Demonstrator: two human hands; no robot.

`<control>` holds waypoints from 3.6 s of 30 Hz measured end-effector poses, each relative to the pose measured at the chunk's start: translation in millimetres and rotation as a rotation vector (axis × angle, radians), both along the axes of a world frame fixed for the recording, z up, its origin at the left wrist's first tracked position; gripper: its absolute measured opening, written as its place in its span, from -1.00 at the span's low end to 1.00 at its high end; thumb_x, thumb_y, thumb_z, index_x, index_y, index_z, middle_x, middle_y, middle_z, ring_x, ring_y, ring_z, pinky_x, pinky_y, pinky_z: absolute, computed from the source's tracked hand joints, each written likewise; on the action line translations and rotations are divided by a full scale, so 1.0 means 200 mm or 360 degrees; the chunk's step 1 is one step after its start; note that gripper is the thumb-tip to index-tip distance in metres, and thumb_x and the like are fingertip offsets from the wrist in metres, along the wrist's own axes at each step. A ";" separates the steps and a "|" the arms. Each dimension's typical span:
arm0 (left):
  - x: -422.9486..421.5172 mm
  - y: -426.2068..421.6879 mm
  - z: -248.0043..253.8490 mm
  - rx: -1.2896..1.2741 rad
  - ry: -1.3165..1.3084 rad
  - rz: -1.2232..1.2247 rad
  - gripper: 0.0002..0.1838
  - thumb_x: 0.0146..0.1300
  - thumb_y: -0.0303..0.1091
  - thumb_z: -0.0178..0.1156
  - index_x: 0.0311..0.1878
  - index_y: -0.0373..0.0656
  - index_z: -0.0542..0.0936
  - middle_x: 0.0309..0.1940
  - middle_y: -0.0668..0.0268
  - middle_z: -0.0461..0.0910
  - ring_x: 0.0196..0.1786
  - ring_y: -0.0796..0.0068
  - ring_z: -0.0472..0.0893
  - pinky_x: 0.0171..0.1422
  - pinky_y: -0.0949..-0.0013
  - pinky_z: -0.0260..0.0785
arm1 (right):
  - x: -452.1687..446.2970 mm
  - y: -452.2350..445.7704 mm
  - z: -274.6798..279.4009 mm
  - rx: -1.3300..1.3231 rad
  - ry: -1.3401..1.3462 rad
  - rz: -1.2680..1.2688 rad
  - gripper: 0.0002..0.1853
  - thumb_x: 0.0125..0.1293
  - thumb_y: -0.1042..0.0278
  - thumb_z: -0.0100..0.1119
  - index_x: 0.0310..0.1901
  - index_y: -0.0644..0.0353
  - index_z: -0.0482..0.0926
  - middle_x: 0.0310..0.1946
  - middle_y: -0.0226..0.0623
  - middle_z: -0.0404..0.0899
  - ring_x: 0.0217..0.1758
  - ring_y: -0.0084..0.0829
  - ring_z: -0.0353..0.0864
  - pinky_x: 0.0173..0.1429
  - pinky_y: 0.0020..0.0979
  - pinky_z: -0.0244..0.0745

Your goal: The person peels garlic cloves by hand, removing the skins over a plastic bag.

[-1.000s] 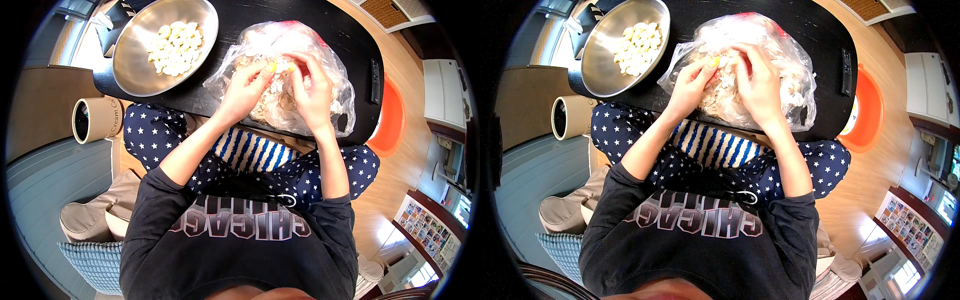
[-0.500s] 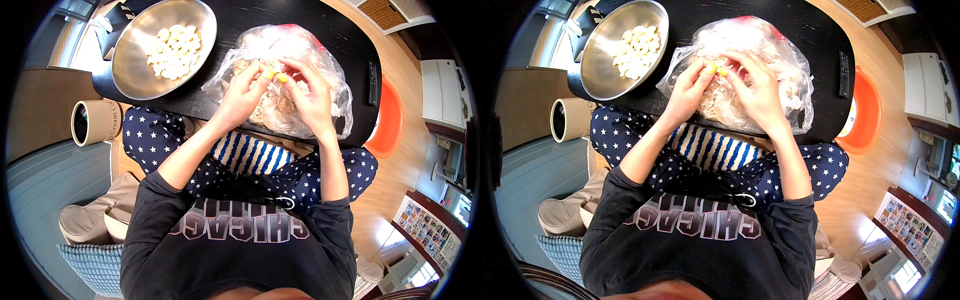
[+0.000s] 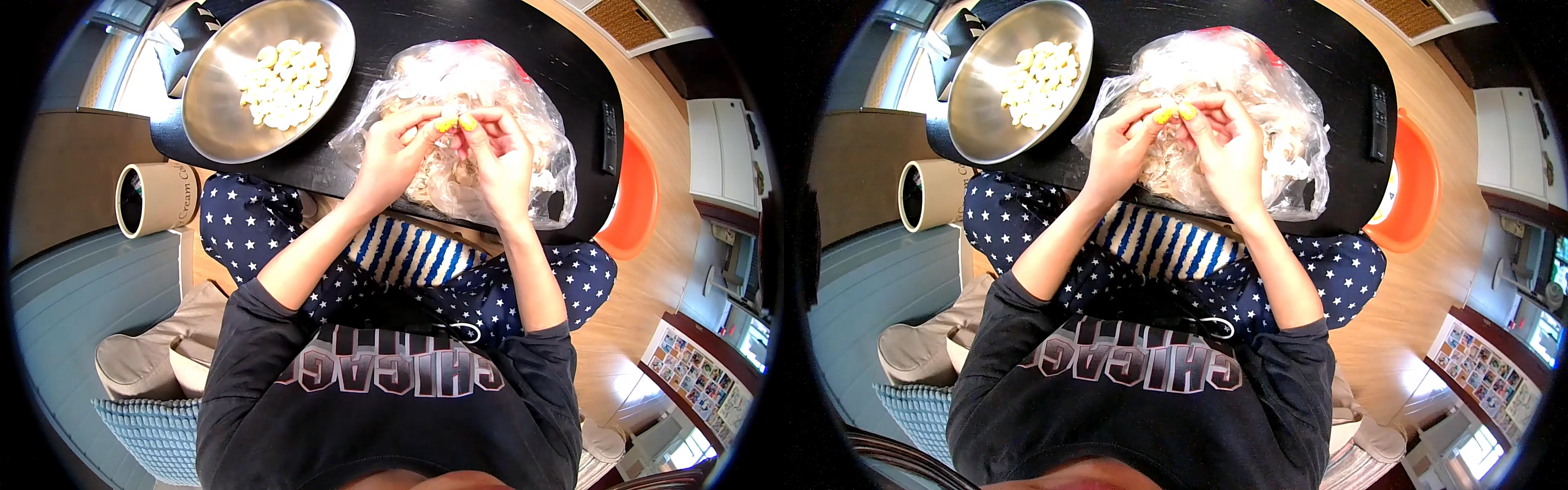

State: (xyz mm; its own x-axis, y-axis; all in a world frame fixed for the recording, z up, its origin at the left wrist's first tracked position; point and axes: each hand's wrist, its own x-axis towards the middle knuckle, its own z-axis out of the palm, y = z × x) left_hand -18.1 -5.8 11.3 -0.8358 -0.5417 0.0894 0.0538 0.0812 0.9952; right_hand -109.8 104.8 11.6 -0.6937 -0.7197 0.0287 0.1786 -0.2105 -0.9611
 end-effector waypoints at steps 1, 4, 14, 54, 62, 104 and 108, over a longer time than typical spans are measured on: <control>0.00 -0.01 0.00 -0.0133 0.0065 0.0027 -0.79 0.27 -0.44 0.10 -0.09 -0.32 0.55 -0.29 0.32 0.55 -0.24 0.62 0.50 -0.14 0.57 0.32 | 0.00 0.00 0.01 0.0000 0.0000 0.0000 -0.84 0.27 0.47 0.11 -0.15 0.30 0.47 -0.28 -0.32 0.54 -0.31 -0.64 0.51 -0.23 -0.65 0.40; -0.01 -0.03 -0.02 -0.0599 0.0052 0.0055 -0.80 0.21 -0.48 0.13 -0.10 -0.29 0.56 -0.41 0.21 0.53 -0.39 0.43 0.54 -0.31 0.46 0.35 | -0.02 -0.02 0.03 0.0179 0.0737 -0.0281 -0.87 0.21 0.51 0.16 -0.20 0.28 0.53 -0.27 -0.36 0.53 -0.27 -0.63 0.50 -0.20 -0.63 0.39; 0.00 -0.05 0.01 -0.1072 0.0115 0.0040 -0.78 0.13 -0.49 0.14 -0.12 -0.23 0.57 -0.43 0.16 0.47 -0.38 0.19 0.54 -0.34 0.32 0.37 | -0.05 0.02 0.09 0.0172 0.1167 -0.0222 -0.85 0.09 0.61 0.19 -0.26 0.29 0.55 -0.30 -0.30 0.52 -0.28 -0.53 0.52 -0.20 -0.57 0.42; 0.01 -0.05 0.03 -0.1259 0.0232 0.0087 -0.78 0.07 -0.51 0.19 -0.16 -0.26 0.58 -0.45 0.20 0.50 -0.41 0.25 0.56 -0.38 0.34 0.40 | 0.01 -0.01 0.06 0.0005 0.1150 -0.0424 -0.83 0.07 0.65 0.22 -0.27 0.31 0.53 -0.32 -0.27 0.51 -0.30 -0.51 0.51 -0.21 -0.56 0.44; 0.01 -0.05 0.03 -0.1325 0.0227 0.0081 -0.78 0.06 -0.51 0.19 -0.17 -0.25 0.58 -0.42 0.20 0.53 -0.38 0.26 0.58 -0.35 0.35 0.42 | 0.02 -0.01 0.07 0.0099 0.1037 -0.0384 -0.85 0.09 0.65 0.20 -0.27 0.32 0.52 -0.31 -0.28 0.51 -0.31 -0.52 0.51 -0.21 -0.56 0.43; 0.06 -0.02 0.01 0.1512 0.0171 -0.0604 -0.81 0.38 -0.34 -0.07 -0.33 -0.20 0.44 -0.69 0.59 0.12 -0.60 0.75 0.08 -0.49 0.62 -0.03 | -0.01 0.03 0.07 0.0000 0.1049 0.0031 -0.88 0.21 0.59 0.12 -0.26 0.27 0.39 -0.26 -0.35 0.36 -0.22 -0.59 0.35 -0.11 -0.61 0.30; 0.05 -0.04 -0.01 0.1708 0.0234 -0.0516 -0.84 0.39 -0.35 -0.11 -0.33 -0.15 0.36 -0.68 0.57 0.09 -0.59 0.74 0.07 -0.49 0.64 -0.03 | 0.00 0.06 0.08 -0.0034 0.1048 0.0067 -0.88 0.20 0.59 0.12 -0.25 0.27 0.40 -0.26 -0.35 0.36 -0.22 -0.59 0.36 -0.12 -0.61 0.30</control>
